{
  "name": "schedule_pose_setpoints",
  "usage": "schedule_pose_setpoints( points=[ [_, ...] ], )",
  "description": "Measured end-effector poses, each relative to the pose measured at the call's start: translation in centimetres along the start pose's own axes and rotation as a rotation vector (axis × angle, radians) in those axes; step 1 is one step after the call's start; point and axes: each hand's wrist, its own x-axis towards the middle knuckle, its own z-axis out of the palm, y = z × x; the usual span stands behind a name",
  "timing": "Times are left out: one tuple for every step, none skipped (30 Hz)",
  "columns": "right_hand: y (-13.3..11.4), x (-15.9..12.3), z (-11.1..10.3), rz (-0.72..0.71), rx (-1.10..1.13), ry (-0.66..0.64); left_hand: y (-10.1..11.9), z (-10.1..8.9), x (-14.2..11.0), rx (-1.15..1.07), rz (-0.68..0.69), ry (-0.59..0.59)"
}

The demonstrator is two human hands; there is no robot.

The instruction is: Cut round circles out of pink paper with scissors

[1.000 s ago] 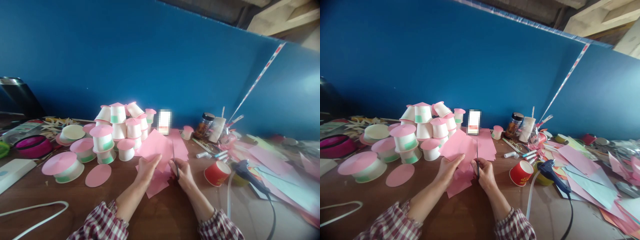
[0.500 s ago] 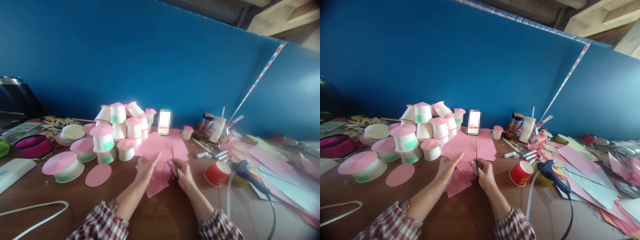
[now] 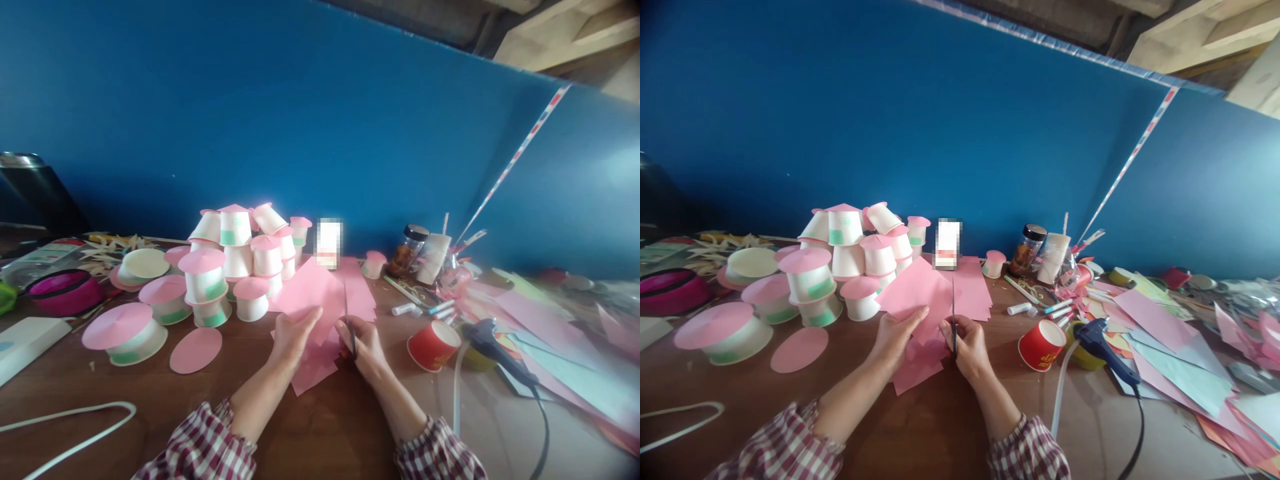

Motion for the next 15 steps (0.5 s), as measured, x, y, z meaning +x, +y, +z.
schedule_pose_setpoints(
  points=[
    [0.04, 0.02, 0.0, -0.003, 0.001, 0.003, 0.11, 0.03, -0.12, -0.007, -0.001, -0.002],
    [0.07, 0.03, 0.01, -0.007, 0.001, 0.004, 0.19, 0.05, -0.22, -0.014, -0.003, -0.004],
    [0.09, 0.03, 0.01, -0.009, 0.0, 0.008, 0.23, 0.03, -0.29, -0.019, -0.006, -0.006],
    [0.1, 0.03, 0.01, -0.01, -0.002, 0.013, 0.26, 0.0, -0.33, -0.022, -0.007, -0.014],
    [0.1, 0.03, 0.01, -0.008, -0.005, 0.016, 0.27, -0.07, -0.36, -0.021, -0.008, -0.023],
    [0.09, 0.02, 0.01, -0.006, -0.01, 0.017, 0.28, -0.14, -0.37, -0.019, -0.009, -0.03],
    [0.07, 0.01, 0.01, -0.004, -0.015, 0.015, 0.28, -0.23, -0.38, -0.02, -0.009, -0.042],
    [0.06, 0.01, 0.01, -0.004, -0.018, 0.013, 0.29, -0.31, -0.38, -0.024, -0.008, -0.055],
    [0.05, 0.02, 0.01, -0.005, -0.02, 0.01, 0.28, -0.37, -0.38, -0.031, -0.005, -0.069],
    [0.04, 0.03, 0.01, -0.006, -0.021, 0.007, 0.27, -0.42, -0.37, -0.036, 0.0, -0.083],
    [0.05, 0.03, 0.01, -0.007, -0.022, 0.006, 0.23, -0.46, -0.35, -0.039, 0.004, -0.091],
    [0.05, 0.04, 0.0, -0.009, -0.024, 0.006, 0.16, -0.47, -0.31, -0.041, 0.008, -0.095],
    [0.07, 0.04, -0.01, -0.009, -0.026, 0.007, 0.05, -0.48, -0.26, -0.043, 0.012, -0.093],
    [0.08, 0.05, -0.02, -0.009, -0.029, 0.006, -0.09, -0.48, -0.18, -0.045, 0.017, -0.086],
    [0.1, 0.05, -0.04, -0.008, -0.03, 0.005, -0.26, -0.49, -0.1, -0.048, 0.022, -0.08]
  ],
)
